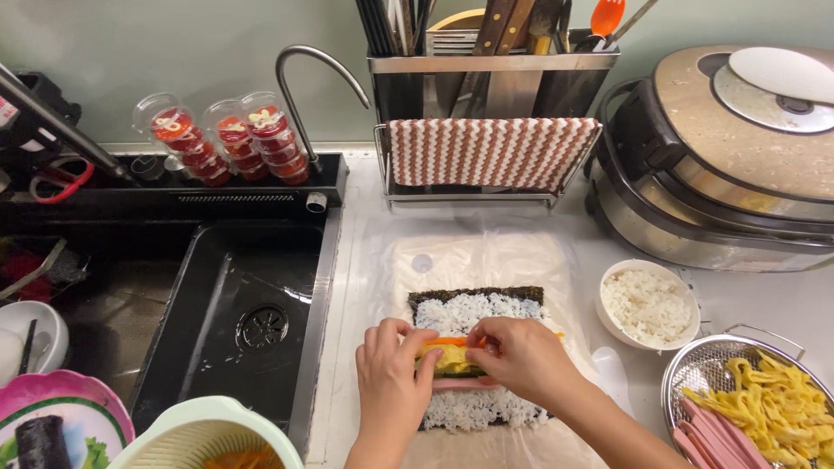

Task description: The person is preparing gimbap by spreading rice on a seaweed sheet and adding fillings like cucumber, carrots, ham, and egg strips.

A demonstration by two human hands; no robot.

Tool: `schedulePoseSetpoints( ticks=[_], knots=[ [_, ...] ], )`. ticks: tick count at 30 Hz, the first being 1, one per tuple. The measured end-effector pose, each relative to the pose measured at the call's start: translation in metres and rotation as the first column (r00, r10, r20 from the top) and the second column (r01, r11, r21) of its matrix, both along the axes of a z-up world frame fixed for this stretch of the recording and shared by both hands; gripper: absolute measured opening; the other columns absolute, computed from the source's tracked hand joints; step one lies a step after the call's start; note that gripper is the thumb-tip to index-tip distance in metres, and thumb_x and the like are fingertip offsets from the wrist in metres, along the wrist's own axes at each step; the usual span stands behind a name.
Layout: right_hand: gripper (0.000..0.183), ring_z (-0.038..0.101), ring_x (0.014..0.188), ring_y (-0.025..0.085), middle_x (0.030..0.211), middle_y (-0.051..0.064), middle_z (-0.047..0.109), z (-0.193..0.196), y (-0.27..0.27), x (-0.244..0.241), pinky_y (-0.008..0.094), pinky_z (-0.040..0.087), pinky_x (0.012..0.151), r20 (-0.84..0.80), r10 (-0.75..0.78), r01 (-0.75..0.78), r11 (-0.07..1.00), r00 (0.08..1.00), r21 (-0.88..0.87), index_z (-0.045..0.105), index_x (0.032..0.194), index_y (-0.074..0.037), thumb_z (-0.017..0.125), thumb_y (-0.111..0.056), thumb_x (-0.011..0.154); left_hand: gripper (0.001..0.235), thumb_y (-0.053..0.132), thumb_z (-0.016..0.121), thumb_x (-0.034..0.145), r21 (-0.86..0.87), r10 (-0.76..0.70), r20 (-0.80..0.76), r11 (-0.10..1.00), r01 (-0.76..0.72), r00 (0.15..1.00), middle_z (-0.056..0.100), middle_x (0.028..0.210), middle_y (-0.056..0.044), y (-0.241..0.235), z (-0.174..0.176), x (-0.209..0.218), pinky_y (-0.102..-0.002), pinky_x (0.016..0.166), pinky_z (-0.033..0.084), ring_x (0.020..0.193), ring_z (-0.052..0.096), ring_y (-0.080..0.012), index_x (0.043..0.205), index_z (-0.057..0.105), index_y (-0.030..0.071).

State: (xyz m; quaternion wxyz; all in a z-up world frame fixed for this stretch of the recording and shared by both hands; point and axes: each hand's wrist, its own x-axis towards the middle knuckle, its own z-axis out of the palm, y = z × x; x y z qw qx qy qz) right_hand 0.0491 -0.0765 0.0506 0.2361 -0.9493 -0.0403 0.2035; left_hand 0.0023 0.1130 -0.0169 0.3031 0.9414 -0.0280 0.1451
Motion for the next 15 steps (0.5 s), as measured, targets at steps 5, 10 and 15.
schedulePoseSetpoints(
  ticks=[5, 10, 15],
  knots=[
    [0.019, 0.064, 0.071, 0.009, 0.080, -0.013, 0.067, -0.014, -0.017, 0.003, 0.029, 0.047, 0.068, 0.097, -0.017, 0.008, 0.996, 0.995, 0.086, 0.076, 0.095, -0.029, 0.072, -0.042, 0.082, 0.014, 0.030, 0.077, 0.084, 0.039, -0.141, 0.043, 0.989, 0.139, 0.989, 0.057, 0.098, 0.000, -0.007, 0.008, 0.000, -0.044, 0.082, 0.037, 0.096, 0.053, -0.0244, 0.096, 0.077, 0.022],
    [0.023, 0.065, 0.074, 0.006, 0.099, -0.013, 0.073, 0.009, -0.057, 0.002, 0.027, 0.052, 0.066, 0.116, -0.077, 0.067, 0.994, 0.990, 0.088, 0.079, 0.106, -0.029, 0.069, -0.042, 0.089, 0.017, 0.036, 0.080, 0.084, 0.064, -0.134, -0.039, 0.989, 0.136, 0.990, 0.065, 0.091, 0.006, -0.002, 0.004, 0.000, -0.041, 0.092, 0.038, 0.094, 0.056, -0.0184, 0.093, 0.077, 0.023],
    [0.022, 0.071, 0.082, 0.013, 0.102, -0.004, 0.083, 0.028, -0.142, -0.015, 0.028, 0.056, 0.082, 0.212, -0.442, 0.406, 0.893, 0.872, 0.194, 0.086, 0.103, -0.016, 0.078, -0.024, 0.084, 0.011, 0.037, 0.077, 0.083, 0.100, -0.106, 0.015, 0.990, 0.104, 0.994, 0.059, 0.091, 0.004, -0.002, 0.007, -0.001, -0.044, 0.086, 0.035, 0.092, 0.055, -0.0214, 0.087, 0.078, 0.027]
  ],
)
